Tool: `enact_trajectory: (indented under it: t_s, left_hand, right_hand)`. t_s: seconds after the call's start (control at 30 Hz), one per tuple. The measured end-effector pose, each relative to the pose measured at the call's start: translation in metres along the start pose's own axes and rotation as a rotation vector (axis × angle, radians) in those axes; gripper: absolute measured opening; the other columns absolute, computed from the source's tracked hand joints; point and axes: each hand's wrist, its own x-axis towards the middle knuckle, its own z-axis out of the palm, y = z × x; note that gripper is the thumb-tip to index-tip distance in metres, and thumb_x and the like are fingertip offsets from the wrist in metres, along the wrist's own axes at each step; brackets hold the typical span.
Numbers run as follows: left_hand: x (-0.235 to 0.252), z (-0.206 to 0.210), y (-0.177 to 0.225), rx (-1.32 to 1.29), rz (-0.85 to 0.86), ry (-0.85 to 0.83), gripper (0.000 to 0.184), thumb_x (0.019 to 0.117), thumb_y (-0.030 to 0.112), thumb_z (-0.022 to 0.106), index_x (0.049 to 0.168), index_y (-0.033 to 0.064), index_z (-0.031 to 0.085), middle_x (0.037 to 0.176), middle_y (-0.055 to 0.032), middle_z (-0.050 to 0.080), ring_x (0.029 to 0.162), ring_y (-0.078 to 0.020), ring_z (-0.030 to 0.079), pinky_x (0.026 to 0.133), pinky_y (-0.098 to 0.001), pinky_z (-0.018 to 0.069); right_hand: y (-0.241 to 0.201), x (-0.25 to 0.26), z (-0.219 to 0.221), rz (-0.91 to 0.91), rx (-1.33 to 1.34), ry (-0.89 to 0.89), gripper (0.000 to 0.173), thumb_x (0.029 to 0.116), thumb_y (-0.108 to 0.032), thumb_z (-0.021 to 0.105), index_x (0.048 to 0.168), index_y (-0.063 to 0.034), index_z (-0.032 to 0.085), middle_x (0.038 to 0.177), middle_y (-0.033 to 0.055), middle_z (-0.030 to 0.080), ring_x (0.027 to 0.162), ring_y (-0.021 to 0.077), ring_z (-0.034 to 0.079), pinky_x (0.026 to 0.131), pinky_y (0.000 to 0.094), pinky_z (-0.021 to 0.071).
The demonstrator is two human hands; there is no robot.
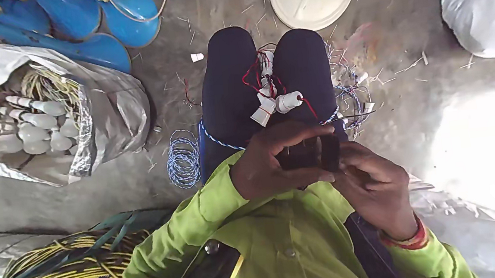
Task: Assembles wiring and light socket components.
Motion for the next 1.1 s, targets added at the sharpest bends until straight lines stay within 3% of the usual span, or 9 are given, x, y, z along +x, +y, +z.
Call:
enact_trajectory:
  t_s: [0.1,0.2,0.27,0.37,0.47,0.53,0.7,0.87,1.1]
  left_hand:
    - [0.000,0.001,-0.001,0.105,0.067,0.019,0.048,0.0813,0.009,0.084,0.124,-0.0051,0.069,0.116,-0.0153,0.069,0.105,-0.0147,0.066,0.089,-0.0286,0.0583]
    - [-0.002,0.004,-0.002,0.193,0.070,0.025,0.043,0.0828,0.010,0.082,0.124,0.0010,0.072,0.120,-0.0147,0.068,0.115,-0.0175,0.063,0.098,-0.0313,0.0550]
    - [-0.003,0.008,-0.002,0.238,0.081,0.035,0.040,0.0836,0.010,0.081,0.123,0.0029,0.073,0.120,-0.0143,0.067,0.116,-0.0187,0.062,0.099,-0.0322,0.0534]
    - [-0.003,0.008,-0.003,0.217,0.067,0.012,0.048,0.0828,0.012,0.083,0.127,0.0004,0.070,0.123,-0.0149,0.066,0.118,-0.0191,0.061,0.101,-0.0327,0.0535]
    - [-0.001,0.002,-0.002,0.048,0.018,0.027,0.061,0.0793,0.015,0.088,0.130,-0.0070,0.063,0.123,-0.0134,0.067,0.106,-0.0125,0.064,0.089,-0.0276,0.0566]
    - [-0.002,0.000,-0.004,-0.038,0.005,0.066,0.054,0.0833,0.014,0.084,0.127,-0.0085,0.063,0.120,-0.0120,0.067,0.097,-0.0098,0.063,0.081,-0.0248,0.0558]
    - [-0.004,0.001,-0.006,-0.081,0.013,0.105,0.020,0.0883,0.007,0.076,0.104,-0.0037,0.069,0.109,-0.0101,0.069,0.091,-0.0089,0.064,0.075,-0.0227,0.0553]
    - [-0.004,0.000,-0.004,-0.053,0.005,0.095,0.017,0.0869,0.008,0.077,0.099,-0.0034,0.071,0.106,-0.0109,0.070,0.092,-0.0101,0.065,0.075,-0.0233,0.0563]
    - [-0.004,0.003,-0.002,-0.023,0.001,0.082,0.009,0.0853,0.002,0.076,0.092,-0.0036,0.075,0.110,-0.0143,0.068,0.101,-0.0132,0.065,0.084,-0.0257,0.0587]
  right_hand:
    - [-0.001,-0.002,-0.002,0.055,0.065,-0.001,0.021,0.0967,-0.019,0.064,0.116,-0.0153,0.071,0.128,-0.0018,0.063,0.110,0.0090,0.064,0.091,0.0271,0.0578]
    - [-0.003,0.001,0.002,0.087,0.136,0.071,0.021,0.1010,-0.036,0.062,0.106,-0.0178,0.073,0.107,-0.0060,0.065,0.096,0.0062,0.062,0.081,0.0246,0.0544]
    - [-0.006,0.003,0.006,0.101,0.157,0.099,0.020,0.1006,-0.033,0.066,0.102,-0.0141,0.074,0.100,-0.0041,0.067,0.089,0.0069,0.064,0.078,0.0250,0.0564]
    - [-0.008,0.003,0.009,0.132,0.174,0.107,0.014,0.0989,-0.022,0.068,0.101,-0.0101,0.075,0.100,-0.0012,0.070,0.088,0.0085,0.066,0.076,0.0255,0.0585]
    - [-0.006,0.000,0.007,0.134,0.187,0.096,0.013,0.0990,-0.019,0.069,0.104,-0.0094,0.076,0.106,0.0001,0.071,0.097,0.0101,0.067,0.083,0.0263,0.0593]
    - [-0.005,-0.001,0.005,0.123,0.163,0.102,0.012,0.0983,-0.020,0.069,0.102,-0.0109,0.077,0.107,-0.0008,0.071,0.097,0.0091,0.067,0.083,0.0249,0.0587]
    - [-0.006,-0.003,0.005,0.080,0.115,0.088,0.010,0.0960,-0.017,0.072,0.103,-0.0129,0.078,0.115,-0.0021,0.068,0.103,0.0084,0.065,0.088,0.0241,0.0585]
    - [-0.005,-0.003,0.005,0.033,0.025,0.100,0.008,0.0943,-0.016,0.075,0.102,-0.0150,0.079,0.117,-0.0024,0.068,0.106,0.0095,0.065,0.091,0.0263,0.0580]
    - [-0.003,-0.003,0.006,0.021,-0.001,0.083,0.014,0.0938,-0.018,0.075,0.107,-0.0141,0.078,0.121,-0.0010,0.067,0.109,0.0107,0.065,0.091,0.0271,0.0580]
